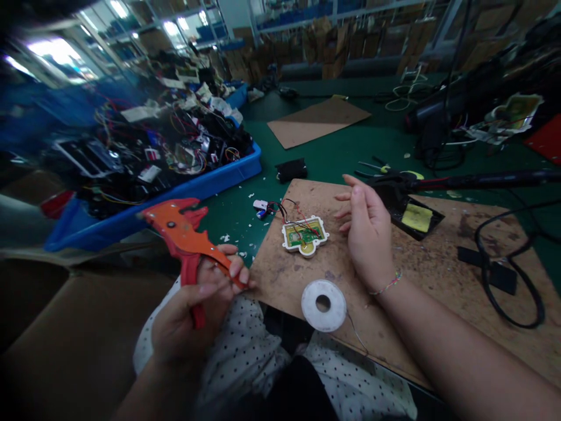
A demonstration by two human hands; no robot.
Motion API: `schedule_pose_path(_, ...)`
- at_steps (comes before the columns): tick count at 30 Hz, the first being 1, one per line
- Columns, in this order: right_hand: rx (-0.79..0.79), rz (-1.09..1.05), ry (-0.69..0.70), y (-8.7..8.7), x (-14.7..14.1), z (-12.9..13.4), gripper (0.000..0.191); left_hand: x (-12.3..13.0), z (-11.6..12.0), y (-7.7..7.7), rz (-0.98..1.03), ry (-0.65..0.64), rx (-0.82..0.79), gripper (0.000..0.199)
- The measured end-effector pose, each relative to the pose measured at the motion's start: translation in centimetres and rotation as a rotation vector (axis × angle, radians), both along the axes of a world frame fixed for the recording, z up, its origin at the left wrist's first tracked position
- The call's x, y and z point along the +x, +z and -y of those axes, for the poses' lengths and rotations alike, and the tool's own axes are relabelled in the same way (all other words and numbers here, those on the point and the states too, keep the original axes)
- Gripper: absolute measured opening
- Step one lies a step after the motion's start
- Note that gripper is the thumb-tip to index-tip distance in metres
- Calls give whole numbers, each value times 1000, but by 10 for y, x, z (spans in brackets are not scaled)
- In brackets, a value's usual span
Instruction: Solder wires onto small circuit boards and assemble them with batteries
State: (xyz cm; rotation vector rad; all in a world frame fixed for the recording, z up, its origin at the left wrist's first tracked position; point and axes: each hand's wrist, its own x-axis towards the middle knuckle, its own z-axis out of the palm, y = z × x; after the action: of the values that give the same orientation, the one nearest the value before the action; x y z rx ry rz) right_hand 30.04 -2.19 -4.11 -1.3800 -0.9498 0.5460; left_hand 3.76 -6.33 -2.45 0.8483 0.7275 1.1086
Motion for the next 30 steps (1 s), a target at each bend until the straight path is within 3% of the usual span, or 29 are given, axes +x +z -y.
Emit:
schedule_pose_path(2, -29, 50, 1, -6, 6, -5, 54, -12, -9, 5, -111, 118, 53, 44)
schedule_pose_path(4, -81, 127, 106, -11, 6, -6, 62, -31, -25, 10, -352, 214, 115, 43)
schedule_pose_path(6, -137, 292, 254, -15, 2, -4, 87, -53, -49, 13, -789, 281, 200, 46)
schedule_pose_path(8, -170, 502, 354, -16, -3, 0, 114, -75, -78, 13, -1388, 291, 282, 48)
schedule_pose_path(11, -166, 675, 402, -16, -6, 5, 119, -100, -118, 7, -1638, 312, 240, 57)
schedule_pose_path(15, -134, 593, 480, -19, 3, 1, 106, -107, -139, 2, -1835, 263, 247, 60)
schedule_pose_path(19, -109, 466, 535, -25, 18, -9, 93, -81, -129, 18, -1921, 206, 462, 60)
schedule_pose_path(24, 98, 626, 202, -21, 29, -16, 81, -23, -137, 41, -1789, -127, 785, 53)
schedule_pose_path(27, 156, 662, 40, -9, 27, -10, 72, 4, -159, 36, -1739, -242, 855, 47)
schedule_pose_path(30, 211, 724, -56, 1, 16, -1, 63, 12, -176, 22, -1715, -307, 888, 31)
